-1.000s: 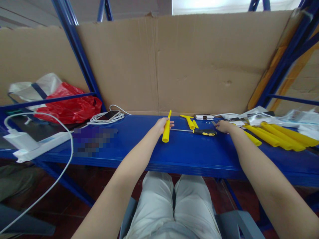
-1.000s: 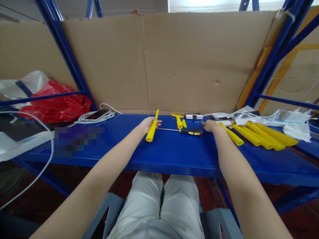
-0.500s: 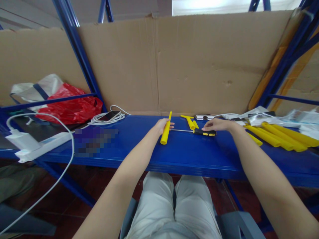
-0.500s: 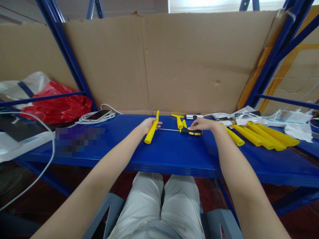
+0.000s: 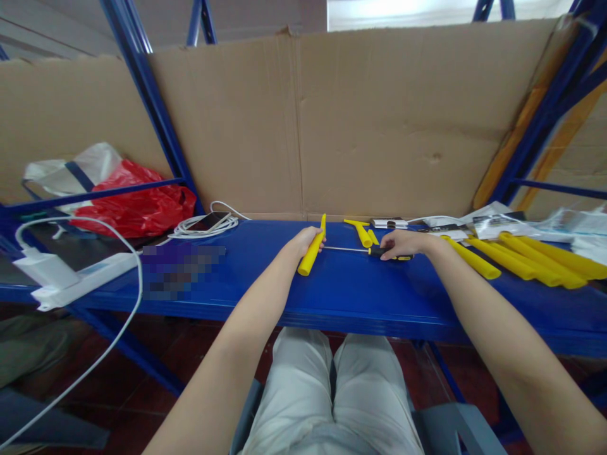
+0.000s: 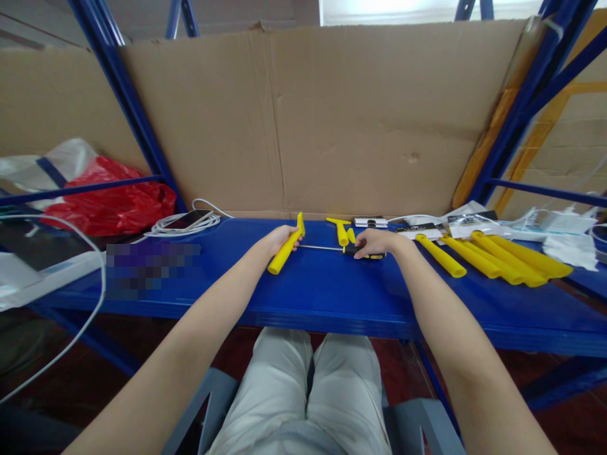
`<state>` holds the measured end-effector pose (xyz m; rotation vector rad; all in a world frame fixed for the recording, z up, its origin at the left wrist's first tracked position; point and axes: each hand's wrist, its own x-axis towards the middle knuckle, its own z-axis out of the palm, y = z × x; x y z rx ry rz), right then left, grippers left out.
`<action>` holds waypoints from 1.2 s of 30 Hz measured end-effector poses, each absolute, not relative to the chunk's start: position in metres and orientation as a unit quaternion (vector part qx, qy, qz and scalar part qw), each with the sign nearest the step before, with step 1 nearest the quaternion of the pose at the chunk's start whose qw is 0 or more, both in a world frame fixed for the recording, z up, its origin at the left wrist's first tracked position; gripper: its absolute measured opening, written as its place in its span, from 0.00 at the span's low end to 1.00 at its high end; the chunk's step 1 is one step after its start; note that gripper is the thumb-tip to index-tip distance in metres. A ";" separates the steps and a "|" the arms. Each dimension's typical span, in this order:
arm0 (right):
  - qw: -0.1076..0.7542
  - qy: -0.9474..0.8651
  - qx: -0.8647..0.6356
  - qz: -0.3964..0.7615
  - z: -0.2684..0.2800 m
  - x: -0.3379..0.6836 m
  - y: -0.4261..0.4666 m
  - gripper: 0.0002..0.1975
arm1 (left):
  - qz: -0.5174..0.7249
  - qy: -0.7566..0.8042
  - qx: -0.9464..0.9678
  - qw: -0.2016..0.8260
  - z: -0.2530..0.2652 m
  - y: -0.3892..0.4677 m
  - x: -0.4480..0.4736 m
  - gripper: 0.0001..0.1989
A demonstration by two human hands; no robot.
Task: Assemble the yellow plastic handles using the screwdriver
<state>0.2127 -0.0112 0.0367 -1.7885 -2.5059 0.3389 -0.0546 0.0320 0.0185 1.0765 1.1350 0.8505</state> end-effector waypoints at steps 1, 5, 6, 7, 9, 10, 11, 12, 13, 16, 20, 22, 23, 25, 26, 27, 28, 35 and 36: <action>0.025 -0.808 -0.579 0.104 0.037 0.212 -0.011 0.18 | 0.371 0.493 0.469 0.631 0.019 0.032 -0.056 0.10; 0.051 -0.807 -0.583 0.078 0.040 0.215 -0.013 0.15 | 0.367 0.479 0.469 0.644 0.021 0.031 -0.060 0.10; 0.059 -0.806 -0.585 0.072 0.042 0.217 -0.014 0.15 | 0.367 0.477 0.469 0.646 0.021 0.031 -0.061 0.10; 0.069 -0.804 -0.587 0.067 0.044 0.219 -0.015 0.14 | 0.369 0.477 0.467 0.647 0.021 0.031 -0.062 0.10; 0.085 -0.798 -0.593 0.062 0.047 0.225 -0.017 0.14 | 0.371 0.480 0.464 0.646 0.021 0.033 -0.064 0.11; 0.091 -0.795 -0.597 0.060 0.048 0.228 -0.018 0.14 | 0.372 0.481 0.461 0.646 0.021 0.034 -0.064 0.11; 0.096 -0.793 -0.599 0.060 0.049 0.232 -0.018 0.14 | 0.374 0.483 0.456 0.647 0.021 0.035 -0.065 0.11; 0.102 -0.791 -0.600 0.060 0.049 0.235 -0.019 0.14 | 0.378 0.484 0.451 0.648 0.020 0.036 -0.066 0.11; 0.109 -0.790 -0.601 0.059 0.049 0.238 -0.019 0.14 | 0.382 0.486 0.445 0.648 0.020 0.037 -0.066 0.11; 0.120 -0.785 -0.605 0.058 0.048 0.244 -0.019 0.14 | 0.392 0.493 0.433 0.645 0.021 0.038 -0.068 0.11; 0.121 -0.778 -0.613 0.062 0.049 0.247 -0.020 0.13 | 0.397 0.490 0.432 0.645 0.022 0.036 -0.069 0.13; 0.123 -0.774 -0.618 0.062 0.049 0.248 -0.020 0.13 | 0.403 0.488 0.429 0.645 0.023 0.035 -0.070 0.13; 0.126 -0.773 -0.619 0.060 0.050 0.249 -0.020 0.13 | 0.405 0.489 0.425 0.645 0.023 0.035 -0.071 0.13; 0.134 -0.771 -0.619 0.060 0.050 0.250 -0.021 0.13 | 0.410 0.491 0.415 0.647 0.023 0.036 -0.073 0.13; 0.139 -0.771 -0.619 0.061 0.051 0.251 -0.021 0.13 | 0.413 0.492 0.410 0.648 0.022 0.037 -0.074 0.13; 0.144 -0.770 -0.619 0.063 0.051 0.253 -0.021 0.13 | 0.415 0.492 0.405 0.649 0.022 0.038 -0.075 0.13; 0.147 -0.769 -0.619 0.066 0.051 0.254 -0.022 0.13 | 0.418 0.492 0.401 0.650 0.022 0.038 -0.076 0.13; 0.162 -0.750 -0.636 0.079 0.050 0.253 -0.022 0.14 | 0.409 0.495 0.408 0.649 0.022 0.038 -0.077 0.13; 0.162 -0.748 -0.639 0.077 0.050 0.251 -0.022 0.14 | 0.408 0.495 0.412 0.647 0.022 0.037 -0.076 0.13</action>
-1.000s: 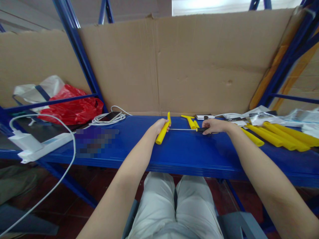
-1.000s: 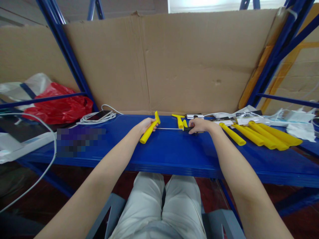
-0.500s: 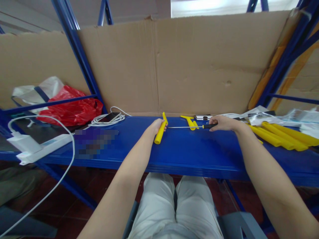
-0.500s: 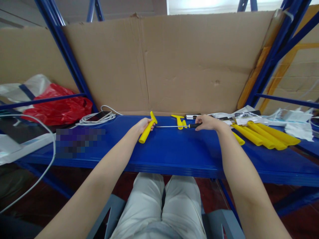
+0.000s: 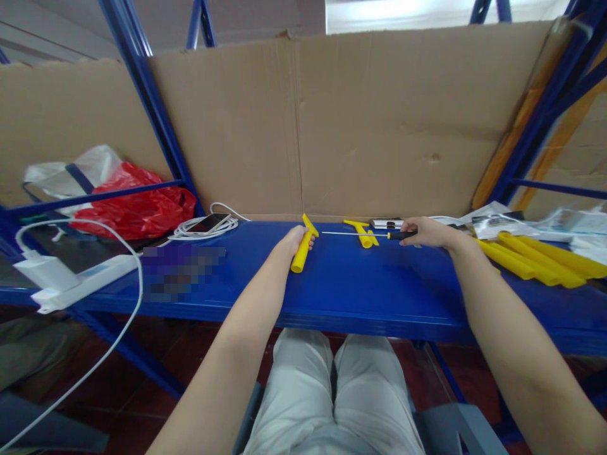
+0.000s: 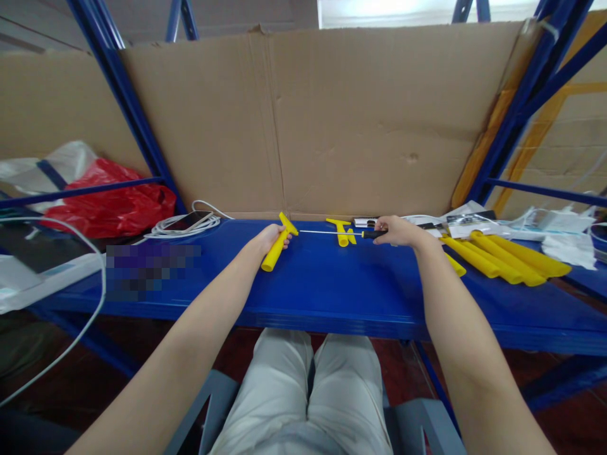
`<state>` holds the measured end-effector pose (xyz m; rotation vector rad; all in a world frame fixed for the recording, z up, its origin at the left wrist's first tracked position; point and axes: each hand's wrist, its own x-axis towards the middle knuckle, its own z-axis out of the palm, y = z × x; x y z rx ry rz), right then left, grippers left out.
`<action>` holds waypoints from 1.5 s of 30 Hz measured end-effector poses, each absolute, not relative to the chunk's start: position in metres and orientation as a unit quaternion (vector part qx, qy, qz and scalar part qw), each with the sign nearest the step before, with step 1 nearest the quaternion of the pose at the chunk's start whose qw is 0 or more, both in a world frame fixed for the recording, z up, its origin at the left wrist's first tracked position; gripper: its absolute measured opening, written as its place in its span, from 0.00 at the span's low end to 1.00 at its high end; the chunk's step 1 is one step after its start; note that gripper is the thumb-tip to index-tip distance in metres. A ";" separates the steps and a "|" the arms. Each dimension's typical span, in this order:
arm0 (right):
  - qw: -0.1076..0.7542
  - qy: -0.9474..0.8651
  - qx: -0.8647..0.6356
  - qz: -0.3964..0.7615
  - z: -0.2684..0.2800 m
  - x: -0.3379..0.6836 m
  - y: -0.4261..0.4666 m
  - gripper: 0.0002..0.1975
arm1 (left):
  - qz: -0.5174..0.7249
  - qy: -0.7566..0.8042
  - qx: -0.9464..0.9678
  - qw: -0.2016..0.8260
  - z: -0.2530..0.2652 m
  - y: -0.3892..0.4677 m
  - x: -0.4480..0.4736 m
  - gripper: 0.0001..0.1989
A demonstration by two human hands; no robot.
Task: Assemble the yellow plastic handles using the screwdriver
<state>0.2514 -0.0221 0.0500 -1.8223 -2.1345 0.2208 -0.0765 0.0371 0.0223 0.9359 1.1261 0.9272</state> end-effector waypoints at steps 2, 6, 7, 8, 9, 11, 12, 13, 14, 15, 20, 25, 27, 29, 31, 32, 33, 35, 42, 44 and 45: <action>0.163 -0.744 -0.643 0.078 0.050 0.249 -0.023 0.14 | 0.408 0.495 0.420 0.642 0.022 0.036 -0.076 0.13; 0.165 -0.742 -0.645 0.084 0.050 0.247 -0.024 0.13 | 0.402 0.493 0.428 0.642 0.022 0.035 -0.074 0.13; 0.166 -0.742 -0.644 0.082 0.050 0.246 -0.025 0.13 | 0.399 0.493 0.428 0.643 0.022 0.034 -0.074 0.13; 0.167 -0.743 -0.644 0.077 0.051 0.246 -0.025 0.13 | 0.395 0.493 0.430 0.645 0.023 0.034 -0.073 0.14; 0.166 -0.743 -0.644 0.072 0.051 0.246 -0.025 0.13 | 0.393 0.494 0.432 0.645 0.023 0.034 -0.073 0.14; 0.165 -0.743 -0.646 0.061 0.052 0.246 -0.025 0.12 | 0.390 0.495 0.437 0.642 0.023 0.033 -0.073 0.14; 0.164 -0.743 -0.646 0.057 0.052 0.246 -0.025 0.12 | 0.391 0.496 0.440 0.639 0.023 0.033 -0.073 0.14; 0.164 -0.743 -0.647 0.055 0.052 0.246 -0.025 0.12 | 0.390 0.498 0.442 0.636 0.023 0.032 -0.072 0.13; 0.163 -0.742 -0.647 0.055 0.052 0.246 -0.025 0.11 | 0.390 0.499 0.444 0.635 0.023 0.032 -0.072 0.13; 0.164 -0.743 -0.647 0.056 0.052 0.246 -0.024 0.11 | 0.388 0.500 0.445 0.634 0.023 0.032 -0.072 0.13; 0.176 -0.751 -0.632 0.066 0.048 0.250 -0.021 0.11 | 0.383 0.499 0.449 0.634 0.023 0.032 -0.071 0.13; 0.182 -0.751 -0.631 0.070 0.047 0.251 -0.020 0.11 | 0.379 0.495 0.448 0.640 0.023 0.032 -0.071 0.12; 0.181 -0.748 -0.634 0.071 0.047 0.251 -0.021 0.11 | 0.378 0.495 0.449 0.641 0.023 0.033 -0.071 0.12; 0.179 -0.749 -0.634 0.065 0.047 0.251 -0.020 0.11 | 0.378 0.496 0.450 0.639 0.023 0.033 -0.071 0.12; 0.179 -0.753 -0.630 0.053 0.047 0.251 -0.020 0.12 | 0.378 0.496 0.450 0.639 0.023 0.034 -0.071 0.13; 0.179 -0.757 -0.627 0.046 0.047 0.251 -0.020 0.12 | 0.378 0.497 0.450 0.639 0.023 0.034 -0.071 0.13; 0.180 -0.759 -0.625 0.041 0.048 0.251 -0.019 0.12 | 0.378 0.496 0.450 0.639 0.023 0.034 -0.071 0.13; 0.179 -0.760 -0.624 0.034 0.048 0.250 -0.020 0.11 | 0.381 0.496 0.449 0.638 0.022 0.034 -0.071 0.13; 0.165 -0.746 -0.643 0.050 0.049 0.247 -0.022 0.11 | 0.380 0.499 0.450 0.636 0.023 0.033 -0.071 0.12; 0.168 -0.747 -0.642 0.050 0.049 0.247 -0.023 0.11 | 0.381 0.500 0.452 0.633 0.023 0.033 -0.070 0.12; 0.169 -0.748 -0.640 0.049 0.050 0.246 -0.023 0.11 | 0.382 0.500 0.453 0.632 0.023 0.033 -0.070 0.12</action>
